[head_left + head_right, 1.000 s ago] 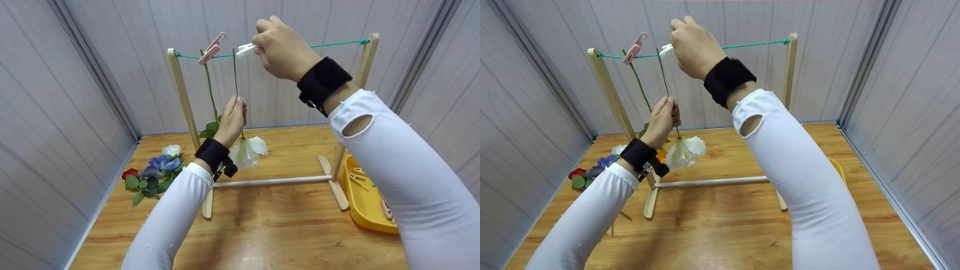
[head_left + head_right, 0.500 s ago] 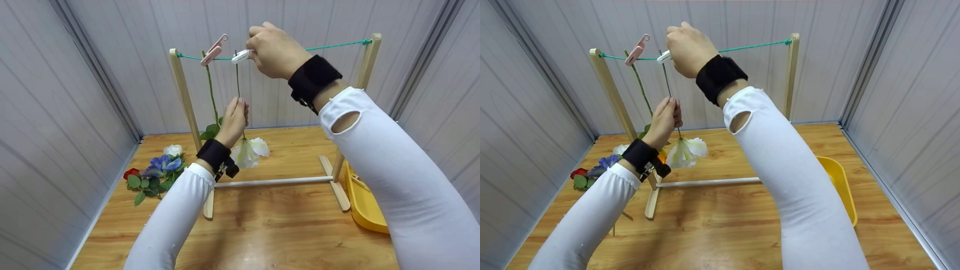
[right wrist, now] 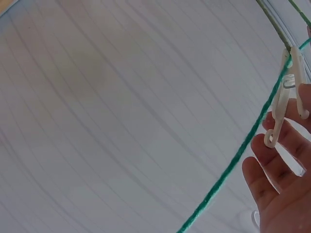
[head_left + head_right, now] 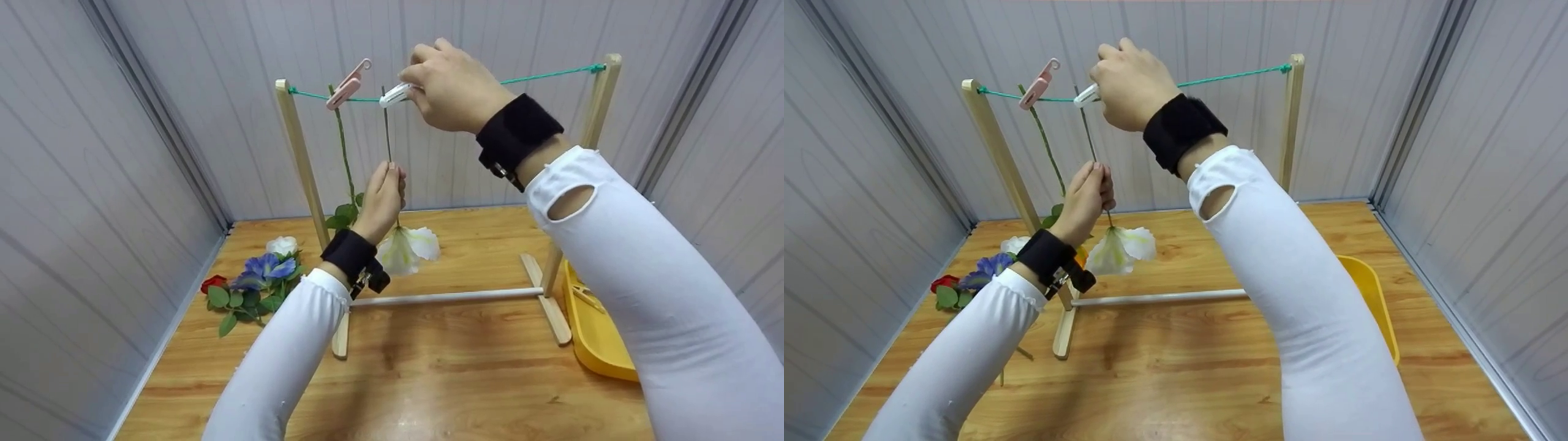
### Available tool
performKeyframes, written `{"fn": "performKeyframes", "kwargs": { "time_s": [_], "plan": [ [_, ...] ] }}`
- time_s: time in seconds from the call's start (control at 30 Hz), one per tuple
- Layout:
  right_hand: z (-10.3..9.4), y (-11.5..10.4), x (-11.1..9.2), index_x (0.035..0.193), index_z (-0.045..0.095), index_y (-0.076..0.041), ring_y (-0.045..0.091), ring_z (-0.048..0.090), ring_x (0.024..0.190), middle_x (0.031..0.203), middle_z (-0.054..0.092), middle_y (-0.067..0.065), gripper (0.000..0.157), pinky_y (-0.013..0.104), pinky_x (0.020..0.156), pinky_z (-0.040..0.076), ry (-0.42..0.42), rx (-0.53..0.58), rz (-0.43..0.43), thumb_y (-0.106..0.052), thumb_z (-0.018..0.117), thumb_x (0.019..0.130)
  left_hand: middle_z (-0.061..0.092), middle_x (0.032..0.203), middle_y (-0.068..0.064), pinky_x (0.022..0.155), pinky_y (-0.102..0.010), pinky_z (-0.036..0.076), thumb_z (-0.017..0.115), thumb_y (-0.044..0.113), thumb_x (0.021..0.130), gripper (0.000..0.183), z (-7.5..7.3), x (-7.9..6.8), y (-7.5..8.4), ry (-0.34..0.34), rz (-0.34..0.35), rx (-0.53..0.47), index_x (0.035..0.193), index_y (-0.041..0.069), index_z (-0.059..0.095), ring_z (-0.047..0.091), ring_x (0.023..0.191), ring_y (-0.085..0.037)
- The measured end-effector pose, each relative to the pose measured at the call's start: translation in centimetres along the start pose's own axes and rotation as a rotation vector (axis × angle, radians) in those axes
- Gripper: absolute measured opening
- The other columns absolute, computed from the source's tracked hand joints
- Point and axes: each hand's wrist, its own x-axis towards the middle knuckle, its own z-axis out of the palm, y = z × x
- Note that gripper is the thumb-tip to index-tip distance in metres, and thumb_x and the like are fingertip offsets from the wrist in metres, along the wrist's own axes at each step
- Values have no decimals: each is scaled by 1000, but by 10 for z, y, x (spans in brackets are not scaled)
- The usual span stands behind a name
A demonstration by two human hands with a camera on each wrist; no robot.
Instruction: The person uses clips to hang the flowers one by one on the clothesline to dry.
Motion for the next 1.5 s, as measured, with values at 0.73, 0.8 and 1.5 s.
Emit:
{"fn": "performKeyframes", "kwargs": {
  "time_s": [0.73,0.8,1.5],
  "plan": [
    [21,32,-50,127,73,7,40,63,104,116,69,26,31,50,91,52,318,225,-72,-15,67,107,64,126,-18,99,-34,52,51,11,114,28,-15,-4,1,1,82,214,138,-1,53,65,112,-28],
    [31,37,-58,126,72,8,39,63,99,114,69,27,30,49,88,52,312,240,-77,-14,68,106,61,135,-20,105,-37,51,56,11,111,36,-18,-6,1,-11,93,278,144,-1,49,63,121,-32],
    [114,65,-173,97,75,1,10,53,59,72,67,6,8,27,56,44,290,274,-122,-5,72,102,64,101,-16,77,-35,52,71,11,104,19,-30,-73,-18,-81,422,741,114,0,59,63,90,-29]
  ]
}}
